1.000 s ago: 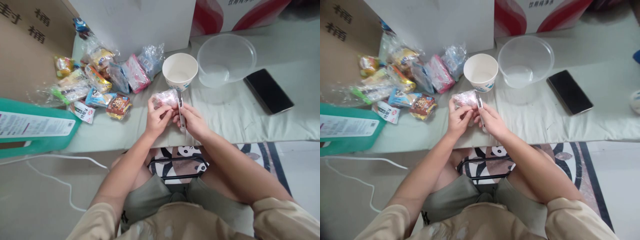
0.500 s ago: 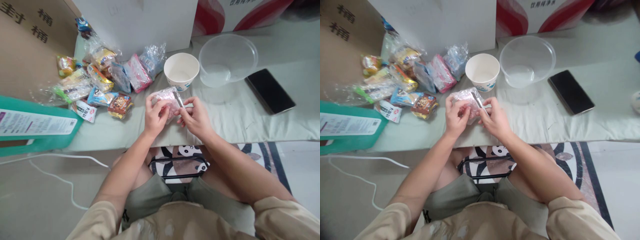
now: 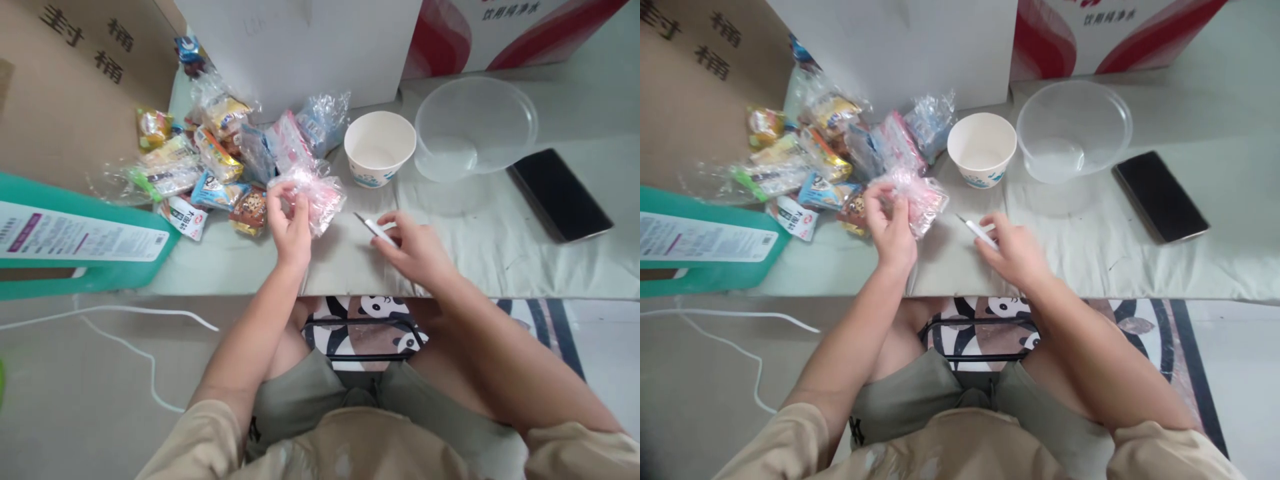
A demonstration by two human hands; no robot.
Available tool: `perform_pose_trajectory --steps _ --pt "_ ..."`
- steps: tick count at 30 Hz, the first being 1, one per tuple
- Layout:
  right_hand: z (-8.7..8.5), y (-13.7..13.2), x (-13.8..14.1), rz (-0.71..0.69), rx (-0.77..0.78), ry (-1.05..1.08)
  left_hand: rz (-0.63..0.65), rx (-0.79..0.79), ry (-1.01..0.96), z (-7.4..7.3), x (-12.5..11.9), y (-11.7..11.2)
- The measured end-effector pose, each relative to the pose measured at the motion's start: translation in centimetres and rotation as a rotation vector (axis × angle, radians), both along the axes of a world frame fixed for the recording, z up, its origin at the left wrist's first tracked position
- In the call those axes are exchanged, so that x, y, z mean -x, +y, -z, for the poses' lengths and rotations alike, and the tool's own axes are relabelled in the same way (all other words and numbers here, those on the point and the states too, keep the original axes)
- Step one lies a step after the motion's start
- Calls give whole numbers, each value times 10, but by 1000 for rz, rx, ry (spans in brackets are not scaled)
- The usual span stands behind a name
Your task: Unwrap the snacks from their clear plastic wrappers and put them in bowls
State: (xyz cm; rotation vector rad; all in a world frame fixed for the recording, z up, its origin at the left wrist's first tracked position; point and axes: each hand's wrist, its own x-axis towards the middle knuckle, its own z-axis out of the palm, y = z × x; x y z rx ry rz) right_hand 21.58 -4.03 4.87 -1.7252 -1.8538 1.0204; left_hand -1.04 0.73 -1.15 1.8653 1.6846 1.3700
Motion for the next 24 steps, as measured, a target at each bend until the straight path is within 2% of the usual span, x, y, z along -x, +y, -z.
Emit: perform_pose_trajectory --steps 1,2,6,9,11,12,14,16,19,21,24 --pt "2 3 -7 47 -57 -44 -98 -7 -89 3 -7 -4" --pt "5 6 -15 94 -121 -102 -109 11 -115 5 -16 -10" --pt "20 15 -45 187 -311 -307 46 87 -93 0 -38 -31" --pt "23 17 -62 231 -313 -417 70 84 4 -12 -25 -30" --pt "20 16 -67 291 -329 -466 54 48 59 -18 -10 -22" --pt "18 15 -66 308 -351 -460 86 41 76 -19 -3 -18" --pt "13 11 -56 257 -392 -358 169 76 94 -20 4 -13" --pt "10 8 -39 84 -417 -183 230 177 65 -20 4 -12" --pt "12 5 -12 -158 -441 22 272 334 -97 -21 -3 -14" --pt "14 6 -3 -203 -422 48 271 358 -183 -23 -6 -14" --pt "13 9 -7 -165 -361 24 198 317 -223 -25 -1 -10"
